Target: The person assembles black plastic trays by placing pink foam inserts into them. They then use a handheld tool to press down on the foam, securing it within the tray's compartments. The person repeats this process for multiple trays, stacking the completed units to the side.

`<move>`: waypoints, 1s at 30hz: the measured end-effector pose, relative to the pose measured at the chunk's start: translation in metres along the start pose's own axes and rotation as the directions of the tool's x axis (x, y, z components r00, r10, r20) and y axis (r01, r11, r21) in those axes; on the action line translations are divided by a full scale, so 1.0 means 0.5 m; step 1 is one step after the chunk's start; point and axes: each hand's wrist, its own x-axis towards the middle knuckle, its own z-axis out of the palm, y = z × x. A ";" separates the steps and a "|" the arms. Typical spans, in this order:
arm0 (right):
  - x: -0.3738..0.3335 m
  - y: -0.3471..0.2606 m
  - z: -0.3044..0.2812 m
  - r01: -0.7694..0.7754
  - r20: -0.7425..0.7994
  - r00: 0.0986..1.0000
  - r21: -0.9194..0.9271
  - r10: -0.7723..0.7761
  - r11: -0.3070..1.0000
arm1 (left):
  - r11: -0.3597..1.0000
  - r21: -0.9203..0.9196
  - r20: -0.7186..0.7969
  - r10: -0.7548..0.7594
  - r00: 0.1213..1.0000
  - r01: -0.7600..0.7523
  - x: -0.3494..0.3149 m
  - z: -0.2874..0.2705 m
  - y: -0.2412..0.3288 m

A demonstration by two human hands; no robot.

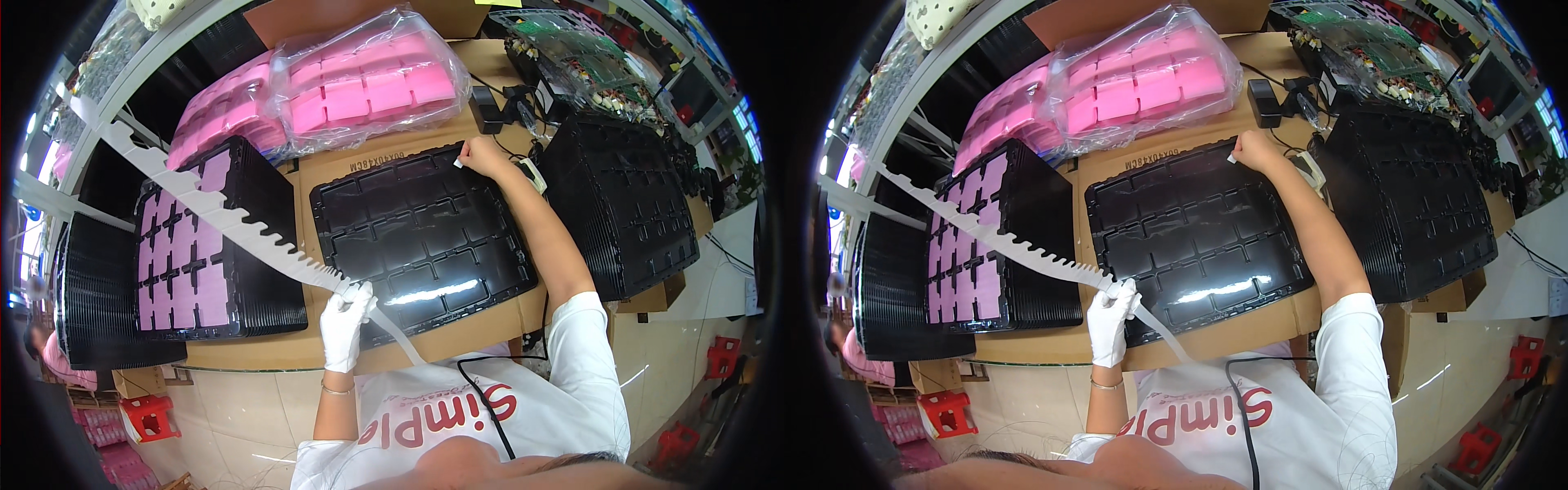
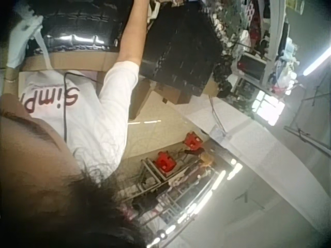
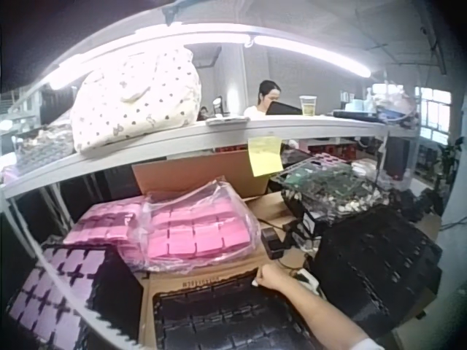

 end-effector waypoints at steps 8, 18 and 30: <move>0.000 -0.019 0.007 -0.082 -0.051 0.995 -0.011 0.082 0.997 | 1.000 0.002 0.016 0.031 0.999 -0.031 0.002 -0.011 -0.011; -0.043 -0.010 -0.017 -0.117 0.141 0.988 0.391 0.066 0.913 | 1.000 0.013 0.014 0.028 1.000 -0.028 -0.005 -0.006 -0.007; 0.010 0.013 -0.007 0.026 0.087 0.996 0.113 -0.036 0.993 | 0.999 0.016 0.038 0.047 0.998 -0.048 -0.005 -0.002 0.002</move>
